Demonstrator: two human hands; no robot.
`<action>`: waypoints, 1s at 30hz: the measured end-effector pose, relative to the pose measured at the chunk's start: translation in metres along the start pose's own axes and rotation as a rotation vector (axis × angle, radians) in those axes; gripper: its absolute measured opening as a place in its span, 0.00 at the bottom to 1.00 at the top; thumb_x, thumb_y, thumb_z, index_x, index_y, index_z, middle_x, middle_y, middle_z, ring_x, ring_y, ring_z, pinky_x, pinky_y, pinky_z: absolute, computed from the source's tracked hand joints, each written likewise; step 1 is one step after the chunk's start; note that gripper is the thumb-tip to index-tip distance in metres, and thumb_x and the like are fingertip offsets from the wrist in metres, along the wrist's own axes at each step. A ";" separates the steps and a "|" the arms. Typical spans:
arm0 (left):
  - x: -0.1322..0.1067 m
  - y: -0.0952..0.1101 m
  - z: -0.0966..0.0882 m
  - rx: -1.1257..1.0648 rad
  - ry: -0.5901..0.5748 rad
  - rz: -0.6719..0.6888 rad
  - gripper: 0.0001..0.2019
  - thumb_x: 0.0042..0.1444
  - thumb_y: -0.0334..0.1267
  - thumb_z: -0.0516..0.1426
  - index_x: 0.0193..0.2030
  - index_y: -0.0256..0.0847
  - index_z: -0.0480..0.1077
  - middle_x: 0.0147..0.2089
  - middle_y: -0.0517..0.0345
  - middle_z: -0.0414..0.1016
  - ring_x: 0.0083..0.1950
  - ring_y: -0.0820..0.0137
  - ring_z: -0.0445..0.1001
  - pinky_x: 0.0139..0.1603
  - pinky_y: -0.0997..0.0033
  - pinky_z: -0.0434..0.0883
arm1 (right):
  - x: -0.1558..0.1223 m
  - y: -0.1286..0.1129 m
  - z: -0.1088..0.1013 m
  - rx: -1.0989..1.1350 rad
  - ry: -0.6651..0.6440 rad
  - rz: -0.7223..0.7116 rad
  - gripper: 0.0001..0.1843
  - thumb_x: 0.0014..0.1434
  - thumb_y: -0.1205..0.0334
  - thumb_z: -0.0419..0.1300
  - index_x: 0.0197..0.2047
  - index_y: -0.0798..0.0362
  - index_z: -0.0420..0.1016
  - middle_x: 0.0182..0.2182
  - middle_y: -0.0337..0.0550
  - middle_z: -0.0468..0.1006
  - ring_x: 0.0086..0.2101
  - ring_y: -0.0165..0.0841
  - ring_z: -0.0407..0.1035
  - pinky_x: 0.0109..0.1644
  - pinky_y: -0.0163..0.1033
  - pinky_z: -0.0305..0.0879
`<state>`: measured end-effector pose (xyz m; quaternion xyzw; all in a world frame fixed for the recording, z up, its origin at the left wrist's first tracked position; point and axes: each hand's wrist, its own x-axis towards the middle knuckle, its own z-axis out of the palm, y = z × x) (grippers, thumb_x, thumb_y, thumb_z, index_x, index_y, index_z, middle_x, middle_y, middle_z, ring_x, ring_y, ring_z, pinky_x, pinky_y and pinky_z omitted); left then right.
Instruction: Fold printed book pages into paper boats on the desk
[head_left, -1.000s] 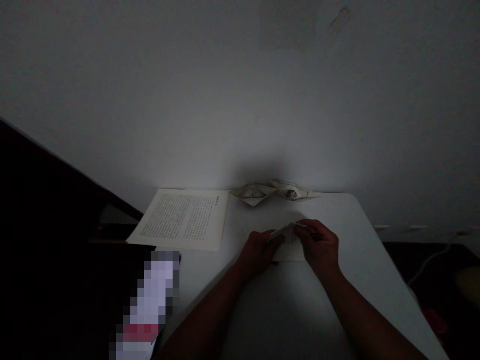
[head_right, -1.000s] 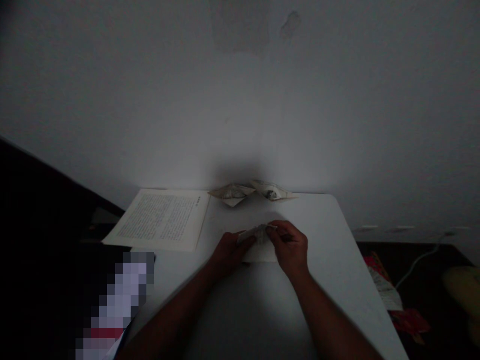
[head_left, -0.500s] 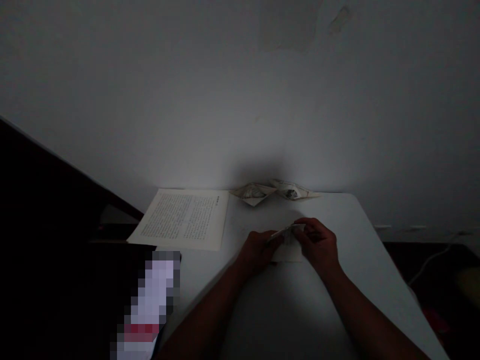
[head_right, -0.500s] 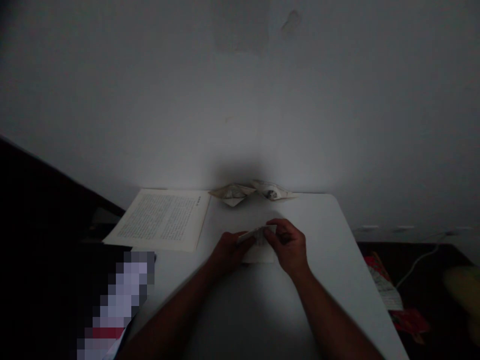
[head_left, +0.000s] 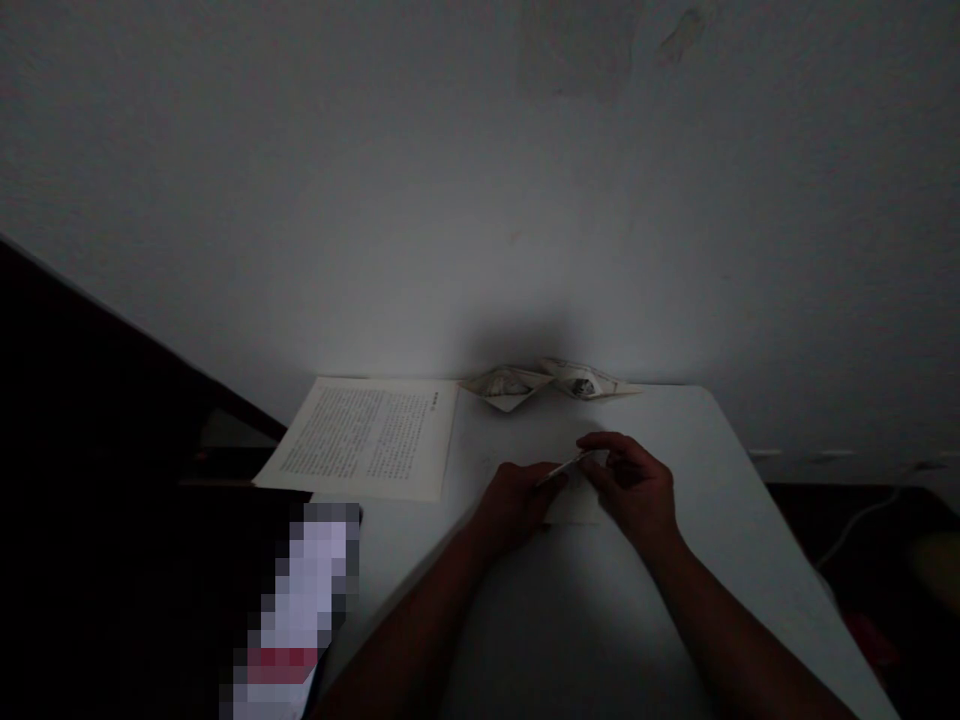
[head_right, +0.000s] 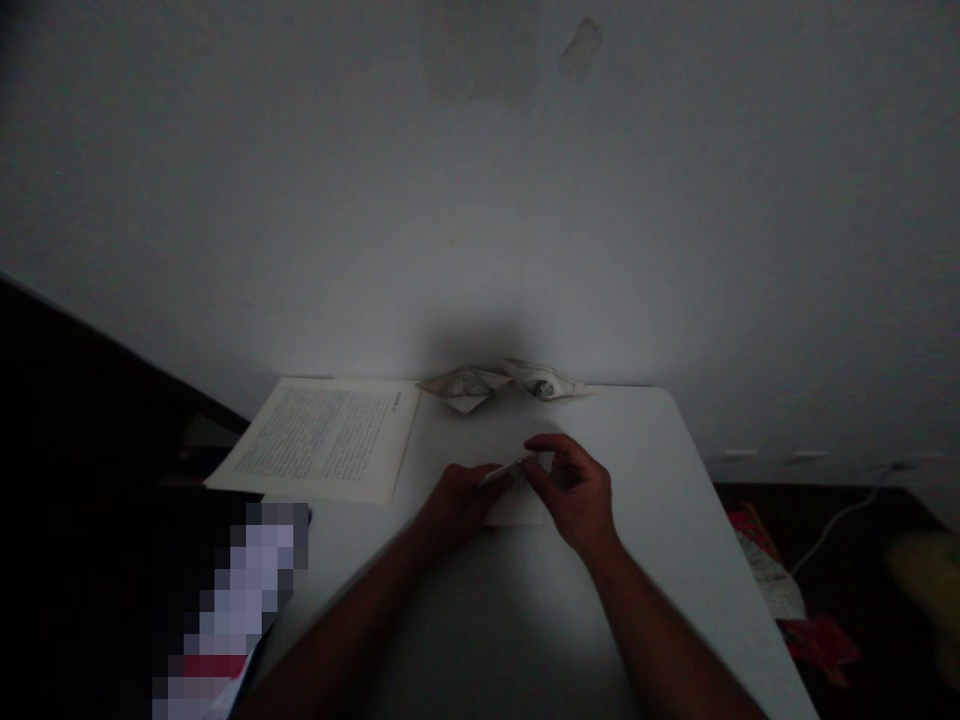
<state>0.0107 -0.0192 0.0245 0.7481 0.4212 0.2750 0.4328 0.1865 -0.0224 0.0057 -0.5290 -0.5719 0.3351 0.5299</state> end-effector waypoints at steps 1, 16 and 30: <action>0.000 0.000 0.001 0.018 -0.003 0.021 0.19 0.64 0.45 0.44 0.42 0.38 0.73 0.29 0.61 0.73 0.28 0.75 0.69 0.30 0.79 0.62 | 0.001 0.000 0.000 -0.016 -0.013 -0.069 0.11 0.52 0.58 0.64 0.39 0.50 0.75 0.31 0.40 0.73 0.26 0.29 0.64 0.28 0.36 0.60; 0.002 -0.005 0.006 0.350 -0.043 0.143 0.17 0.66 0.42 0.41 0.42 0.41 0.69 0.31 0.60 0.75 0.29 0.73 0.72 0.33 0.78 0.64 | 0.000 -0.002 0.002 -0.052 0.020 -0.132 0.02 0.53 0.63 0.61 0.31 0.51 0.74 0.31 0.39 0.74 0.28 0.29 0.67 0.30 0.35 0.61; 0.000 -0.009 0.001 0.095 0.073 0.069 0.20 0.64 0.45 0.44 0.35 0.37 0.72 0.23 0.62 0.66 0.24 0.75 0.66 0.27 0.78 0.60 | 0.005 0.003 0.000 0.147 0.116 0.028 0.11 0.50 0.62 0.62 0.40 0.51 0.75 0.29 0.39 0.75 0.30 0.29 0.67 0.33 0.35 0.64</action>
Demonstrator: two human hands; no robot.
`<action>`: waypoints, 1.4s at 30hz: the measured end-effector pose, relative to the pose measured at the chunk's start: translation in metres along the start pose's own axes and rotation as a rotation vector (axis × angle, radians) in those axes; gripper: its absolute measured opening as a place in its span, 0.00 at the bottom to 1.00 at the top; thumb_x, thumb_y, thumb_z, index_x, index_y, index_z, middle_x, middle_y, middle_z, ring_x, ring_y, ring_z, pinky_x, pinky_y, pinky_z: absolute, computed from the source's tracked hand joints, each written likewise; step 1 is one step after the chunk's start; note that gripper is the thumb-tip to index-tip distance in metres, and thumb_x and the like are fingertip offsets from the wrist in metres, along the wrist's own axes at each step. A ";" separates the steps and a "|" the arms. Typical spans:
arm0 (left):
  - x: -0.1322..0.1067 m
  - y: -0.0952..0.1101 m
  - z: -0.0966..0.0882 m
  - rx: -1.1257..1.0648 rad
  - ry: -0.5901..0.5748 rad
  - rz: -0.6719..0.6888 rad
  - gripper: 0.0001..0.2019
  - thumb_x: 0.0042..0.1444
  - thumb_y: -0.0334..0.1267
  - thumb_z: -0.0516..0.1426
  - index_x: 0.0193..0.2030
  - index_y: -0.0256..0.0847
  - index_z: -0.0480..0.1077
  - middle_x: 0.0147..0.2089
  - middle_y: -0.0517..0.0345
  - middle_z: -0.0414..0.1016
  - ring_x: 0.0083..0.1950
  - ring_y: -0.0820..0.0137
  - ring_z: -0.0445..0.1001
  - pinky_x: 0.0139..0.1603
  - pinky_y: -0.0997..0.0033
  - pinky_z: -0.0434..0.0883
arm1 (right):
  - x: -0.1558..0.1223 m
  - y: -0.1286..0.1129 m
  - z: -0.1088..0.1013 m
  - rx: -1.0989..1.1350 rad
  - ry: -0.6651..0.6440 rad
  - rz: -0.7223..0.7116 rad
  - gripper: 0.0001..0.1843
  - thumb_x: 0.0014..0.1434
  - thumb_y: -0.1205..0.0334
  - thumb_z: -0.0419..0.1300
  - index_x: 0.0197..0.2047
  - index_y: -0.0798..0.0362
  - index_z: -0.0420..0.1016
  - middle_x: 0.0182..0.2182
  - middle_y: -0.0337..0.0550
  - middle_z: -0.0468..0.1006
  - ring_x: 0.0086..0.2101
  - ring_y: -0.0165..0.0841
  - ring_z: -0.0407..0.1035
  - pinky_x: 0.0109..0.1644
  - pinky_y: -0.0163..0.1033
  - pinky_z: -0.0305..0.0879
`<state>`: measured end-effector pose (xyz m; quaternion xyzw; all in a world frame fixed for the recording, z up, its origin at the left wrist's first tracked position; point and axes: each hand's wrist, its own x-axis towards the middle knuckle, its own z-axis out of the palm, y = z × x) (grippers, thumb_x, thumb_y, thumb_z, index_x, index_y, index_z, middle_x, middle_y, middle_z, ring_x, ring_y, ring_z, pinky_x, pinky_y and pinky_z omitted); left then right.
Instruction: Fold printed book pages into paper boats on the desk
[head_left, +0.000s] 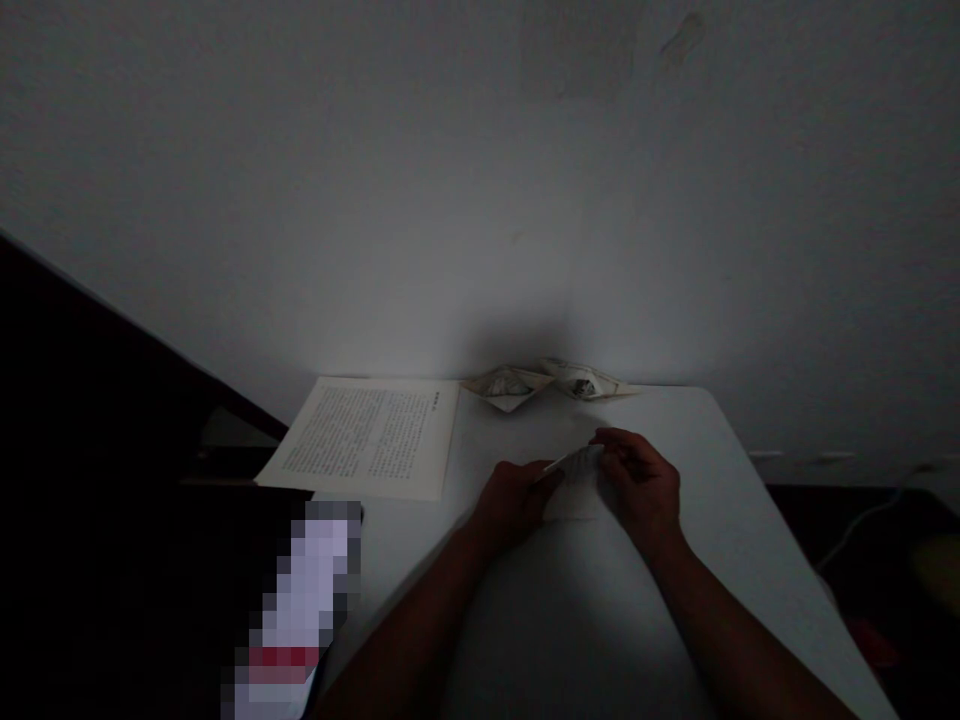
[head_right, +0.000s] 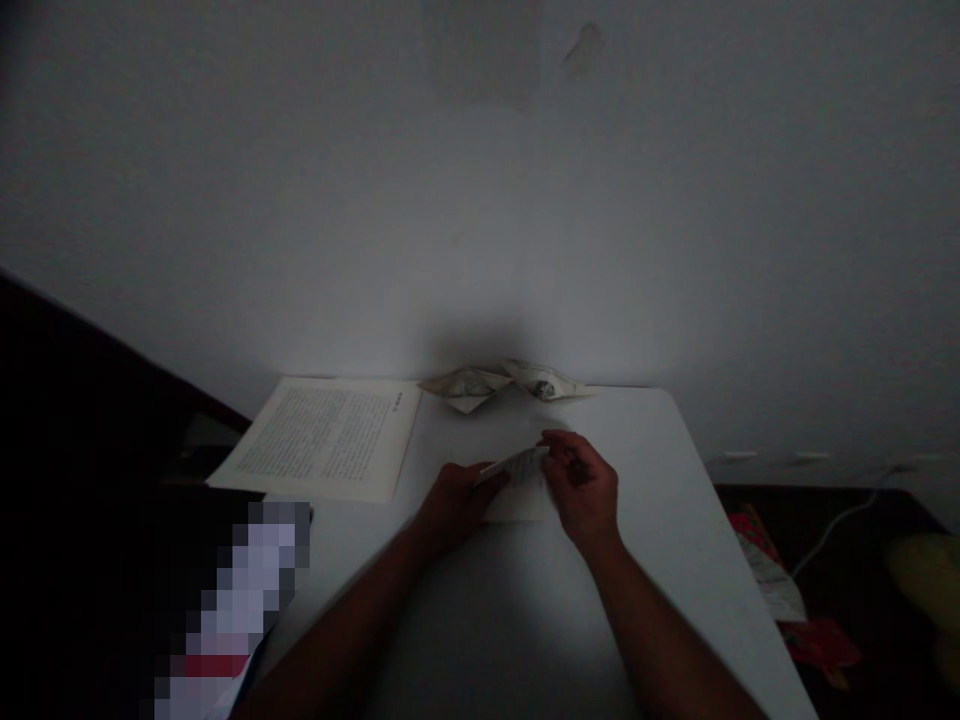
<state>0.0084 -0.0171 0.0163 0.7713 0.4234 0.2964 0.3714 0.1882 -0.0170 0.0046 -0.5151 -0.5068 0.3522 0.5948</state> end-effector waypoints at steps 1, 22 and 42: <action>0.000 0.000 0.000 -0.024 0.003 -0.032 0.20 0.64 0.46 0.45 0.33 0.36 0.72 0.22 0.62 0.64 0.23 0.75 0.65 0.26 0.77 0.59 | -0.001 -0.001 0.000 -0.009 -0.023 -0.004 0.11 0.50 0.62 0.62 0.39 0.50 0.75 0.27 0.37 0.72 0.28 0.28 0.66 0.31 0.34 0.62; 0.003 0.001 -0.005 -0.221 0.326 -0.095 0.13 0.58 0.44 0.53 0.35 0.37 0.73 0.31 0.57 0.73 0.31 0.74 0.69 0.33 0.76 0.65 | -0.003 0.005 0.000 -0.078 -0.041 0.060 0.10 0.47 0.58 0.66 0.34 0.52 0.74 0.21 0.32 0.61 0.21 0.24 0.56 0.22 0.32 0.52; 0.002 -0.002 -0.006 -0.172 0.321 -0.170 0.14 0.55 0.41 0.53 0.24 0.36 0.71 0.23 0.61 0.68 0.26 0.75 0.65 0.27 0.77 0.61 | -0.001 0.006 0.002 0.029 -0.101 0.072 0.21 0.49 0.58 0.66 0.47 0.49 0.72 0.37 0.44 0.77 0.30 0.30 0.70 0.34 0.38 0.70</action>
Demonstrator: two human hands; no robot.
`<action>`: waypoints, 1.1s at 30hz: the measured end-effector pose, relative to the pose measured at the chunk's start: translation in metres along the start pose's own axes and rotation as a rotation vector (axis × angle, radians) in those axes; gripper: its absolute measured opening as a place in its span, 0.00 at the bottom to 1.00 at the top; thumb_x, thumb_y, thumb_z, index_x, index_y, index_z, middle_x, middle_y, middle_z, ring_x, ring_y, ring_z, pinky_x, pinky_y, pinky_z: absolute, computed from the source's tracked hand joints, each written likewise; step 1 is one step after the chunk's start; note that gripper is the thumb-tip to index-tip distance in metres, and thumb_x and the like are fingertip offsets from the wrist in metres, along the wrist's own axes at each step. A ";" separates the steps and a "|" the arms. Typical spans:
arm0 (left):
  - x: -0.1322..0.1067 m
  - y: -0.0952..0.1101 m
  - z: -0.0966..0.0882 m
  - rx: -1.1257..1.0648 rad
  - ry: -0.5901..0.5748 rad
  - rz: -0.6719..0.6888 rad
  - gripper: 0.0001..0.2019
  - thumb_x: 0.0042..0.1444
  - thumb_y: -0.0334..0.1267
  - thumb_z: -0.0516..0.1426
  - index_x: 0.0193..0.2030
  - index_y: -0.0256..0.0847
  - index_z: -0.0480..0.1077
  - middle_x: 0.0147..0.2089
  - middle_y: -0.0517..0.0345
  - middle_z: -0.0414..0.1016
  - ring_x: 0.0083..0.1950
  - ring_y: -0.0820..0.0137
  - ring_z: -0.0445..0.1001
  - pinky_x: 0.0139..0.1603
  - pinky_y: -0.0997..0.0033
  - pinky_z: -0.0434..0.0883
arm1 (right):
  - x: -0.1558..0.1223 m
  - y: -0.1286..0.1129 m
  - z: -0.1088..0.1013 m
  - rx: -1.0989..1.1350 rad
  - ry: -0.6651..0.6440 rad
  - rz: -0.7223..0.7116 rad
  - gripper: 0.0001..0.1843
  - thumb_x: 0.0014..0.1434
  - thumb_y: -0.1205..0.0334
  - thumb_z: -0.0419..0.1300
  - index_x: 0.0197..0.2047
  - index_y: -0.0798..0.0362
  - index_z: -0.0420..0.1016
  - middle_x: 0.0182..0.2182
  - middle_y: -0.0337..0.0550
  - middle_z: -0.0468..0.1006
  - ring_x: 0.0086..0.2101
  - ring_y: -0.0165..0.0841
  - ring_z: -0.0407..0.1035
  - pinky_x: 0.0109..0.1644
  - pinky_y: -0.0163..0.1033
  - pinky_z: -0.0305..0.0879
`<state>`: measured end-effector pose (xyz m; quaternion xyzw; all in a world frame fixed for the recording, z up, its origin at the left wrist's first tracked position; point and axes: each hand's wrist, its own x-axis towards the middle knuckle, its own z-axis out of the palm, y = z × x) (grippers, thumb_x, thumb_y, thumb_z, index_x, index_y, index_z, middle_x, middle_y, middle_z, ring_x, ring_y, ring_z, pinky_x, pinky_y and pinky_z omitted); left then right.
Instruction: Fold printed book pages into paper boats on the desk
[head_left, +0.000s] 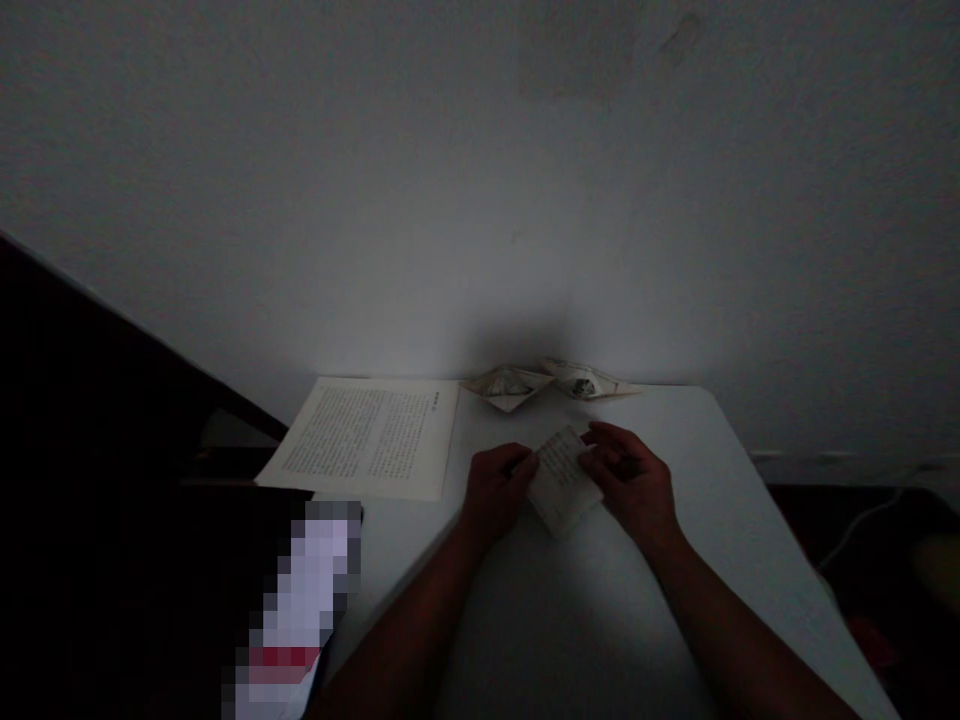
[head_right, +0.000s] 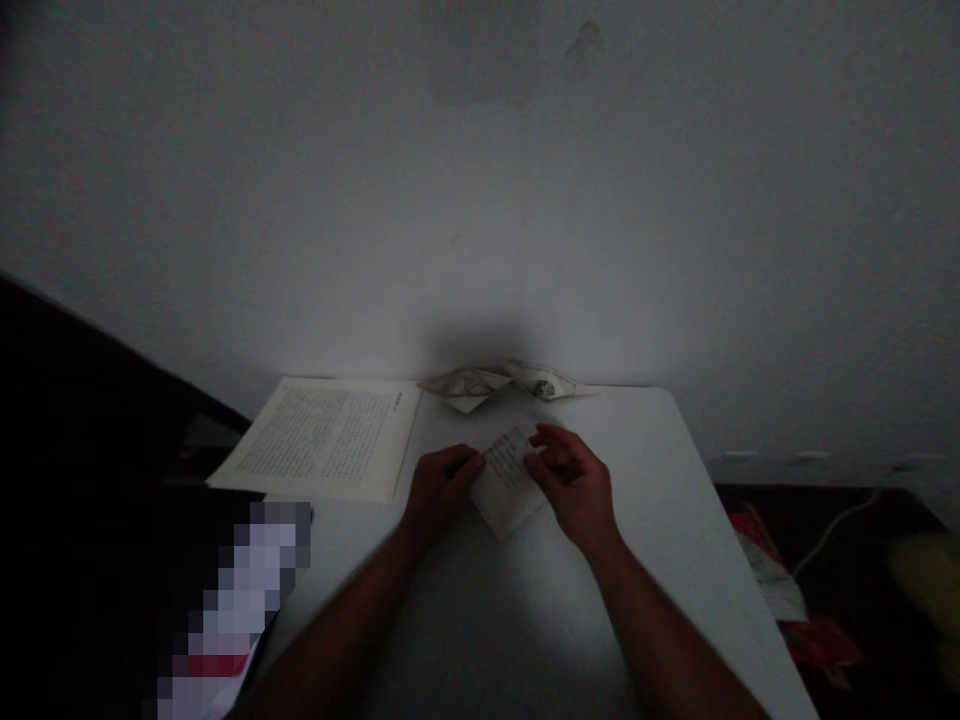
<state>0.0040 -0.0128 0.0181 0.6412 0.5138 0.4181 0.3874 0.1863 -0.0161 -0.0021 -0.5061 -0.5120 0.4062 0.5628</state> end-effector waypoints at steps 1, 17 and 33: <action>0.000 0.000 -0.001 -0.022 0.022 -0.021 0.14 0.55 0.42 0.53 0.25 0.35 0.71 0.23 0.61 0.68 0.26 0.75 0.65 0.27 0.77 0.61 | 0.000 0.000 0.000 0.016 -0.007 -0.012 0.21 0.49 0.59 0.66 0.48 0.49 0.71 0.38 0.45 0.76 0.29 0.29 0.69 0.34 0.38 0.69; 0.004 -0.003 0.001 -0.021 0.098 -0.144 0.22 0.53 0.47 0.58 0.53 0.39 0.69 0.24 0.65 0.68 0.23 0.76 0.65 0.28 0.76 0.66 | 0.002 0.000 -0.001 -0.015 0.111 -0.039 0.17 0.51 0.60 0.64 0.45 0.51 0.71 0.35 0.43 0.74 0.29 0.29 0.68 0.32 0.36 0.66; -0.004 -0.005 -0.001 0.277 -0.180 0.456 0.23 0.39 0.46 0.67 0.44 0.43 0.71 0.51 0.48 0.70 0.55 0.58 0.65 0.57 0.56 0.59 | 0.003 -0.005 -0.003 -0.168 0.157 -0.027 0.12 0.53 0.58 0.61 0.40 0.52 0.74 0.26 0.38 0.72 0.26 0.29 0.65 0.29 0.35 0.62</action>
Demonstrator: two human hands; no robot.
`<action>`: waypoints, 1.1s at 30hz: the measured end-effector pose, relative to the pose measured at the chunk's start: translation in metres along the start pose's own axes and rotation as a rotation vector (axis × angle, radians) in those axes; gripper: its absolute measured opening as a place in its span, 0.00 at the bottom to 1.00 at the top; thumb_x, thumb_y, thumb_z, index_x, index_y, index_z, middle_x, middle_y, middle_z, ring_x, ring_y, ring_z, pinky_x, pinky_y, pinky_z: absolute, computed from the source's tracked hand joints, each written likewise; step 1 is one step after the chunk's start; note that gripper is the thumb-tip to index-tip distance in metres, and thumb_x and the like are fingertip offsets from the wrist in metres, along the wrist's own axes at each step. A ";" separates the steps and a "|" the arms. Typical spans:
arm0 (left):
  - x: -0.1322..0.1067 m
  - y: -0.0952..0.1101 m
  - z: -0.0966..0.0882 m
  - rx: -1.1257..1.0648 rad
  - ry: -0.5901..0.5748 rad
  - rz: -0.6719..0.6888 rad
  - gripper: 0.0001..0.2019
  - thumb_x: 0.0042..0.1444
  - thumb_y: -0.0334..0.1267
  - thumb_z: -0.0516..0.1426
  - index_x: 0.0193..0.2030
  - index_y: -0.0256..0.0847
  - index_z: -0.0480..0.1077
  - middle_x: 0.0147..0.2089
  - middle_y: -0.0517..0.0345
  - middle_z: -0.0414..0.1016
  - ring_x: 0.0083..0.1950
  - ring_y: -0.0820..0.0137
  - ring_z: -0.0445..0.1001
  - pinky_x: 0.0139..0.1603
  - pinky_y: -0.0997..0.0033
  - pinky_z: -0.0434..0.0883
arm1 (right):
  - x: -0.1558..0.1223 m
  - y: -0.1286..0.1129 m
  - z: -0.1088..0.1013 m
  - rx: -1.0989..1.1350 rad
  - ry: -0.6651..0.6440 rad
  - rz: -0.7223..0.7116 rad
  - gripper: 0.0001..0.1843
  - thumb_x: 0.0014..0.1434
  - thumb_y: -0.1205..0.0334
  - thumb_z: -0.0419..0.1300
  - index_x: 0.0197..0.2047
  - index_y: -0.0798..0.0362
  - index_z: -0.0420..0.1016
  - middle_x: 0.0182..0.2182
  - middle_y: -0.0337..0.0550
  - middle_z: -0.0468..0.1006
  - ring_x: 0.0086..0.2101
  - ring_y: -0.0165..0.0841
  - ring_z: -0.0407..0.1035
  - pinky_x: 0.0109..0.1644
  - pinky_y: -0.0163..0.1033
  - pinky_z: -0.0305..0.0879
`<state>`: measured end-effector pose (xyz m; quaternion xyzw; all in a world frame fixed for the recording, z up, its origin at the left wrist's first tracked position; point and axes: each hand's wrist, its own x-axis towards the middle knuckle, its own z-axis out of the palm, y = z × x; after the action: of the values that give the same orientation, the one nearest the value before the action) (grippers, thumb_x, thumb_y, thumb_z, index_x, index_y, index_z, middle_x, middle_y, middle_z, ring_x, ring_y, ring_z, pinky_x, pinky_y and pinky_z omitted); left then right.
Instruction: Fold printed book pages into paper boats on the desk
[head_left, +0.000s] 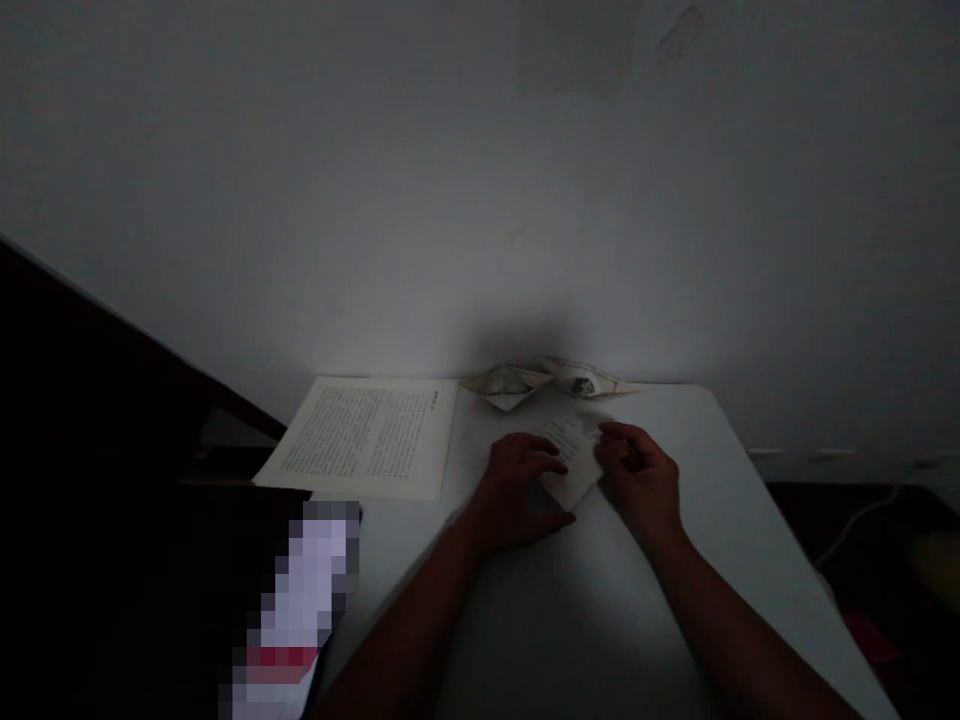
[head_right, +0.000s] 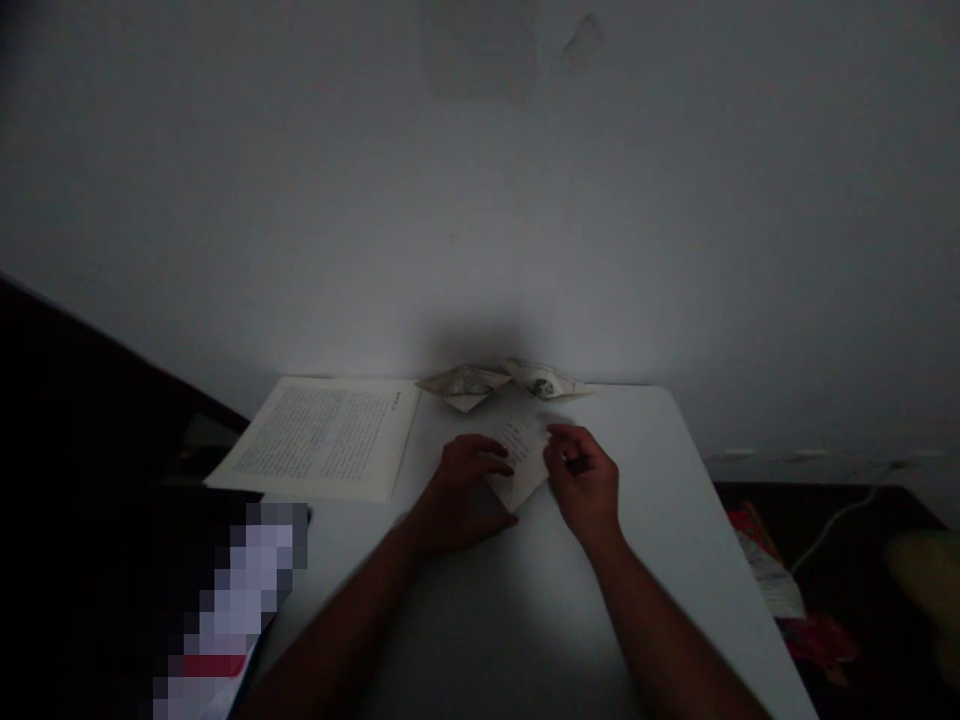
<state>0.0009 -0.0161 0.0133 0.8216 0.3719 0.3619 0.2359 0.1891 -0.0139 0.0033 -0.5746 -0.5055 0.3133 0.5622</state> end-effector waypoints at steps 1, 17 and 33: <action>0.000 -0.001 0.001 -0.008 -0.002 0.004 0.22 0.41 0.46 0.67 0.44 0.43 0.71 0.50 0.49 0.71 0.54 0.59 0.66 0.56 0.57 0.60 | 0.000 0.000 0.000 -0.006 -0.014 -0.004 0.12 0.53 0.58 0.60 0.41 0.52 0.73 0.26 0.37 0.71 0.26 0.29 0.65 0.30 0.35 0.62; 0.003 -0.005 0.003 0.104 0.135 -0.039 0.07 0.55 0.40 0.59 0.33 0.39 0.73 0.35 0.54 0.76 0.39 0.68 0.72 0.45 0.65 0.65 | -0.001 0.000 -0.005 -0.324 -0.175 -0.350 0.17 0.47 0.69 0.57 0.42 0.49 0.73 0.42 0.45 0.74 0.47 0.41 0.66 0.53 0.50 0.59; 0.001 -0.011 0.000 0.127 0.205 -0.037 0.14 0.47 0.45 0.64 0.35 0.38 0.72 0.36 0.54 0.75 0.40 0.67 0.71 0.42 0.65 0.69 | 0.000 0.006 -0.003 -0.516 -0.315 -0.540 0.06 0.56 0.61 0.60 0.38 0.49 0.76 0.37 0.43 0.77 0.41 0.38 0.70 0.50 0.49 0.56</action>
<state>-0.0036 -0.0085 0.0061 0.7867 0.4313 0.4151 0.1510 0.1935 -0.0144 -0.0023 -0.4883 -0.7804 0.1012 0.3772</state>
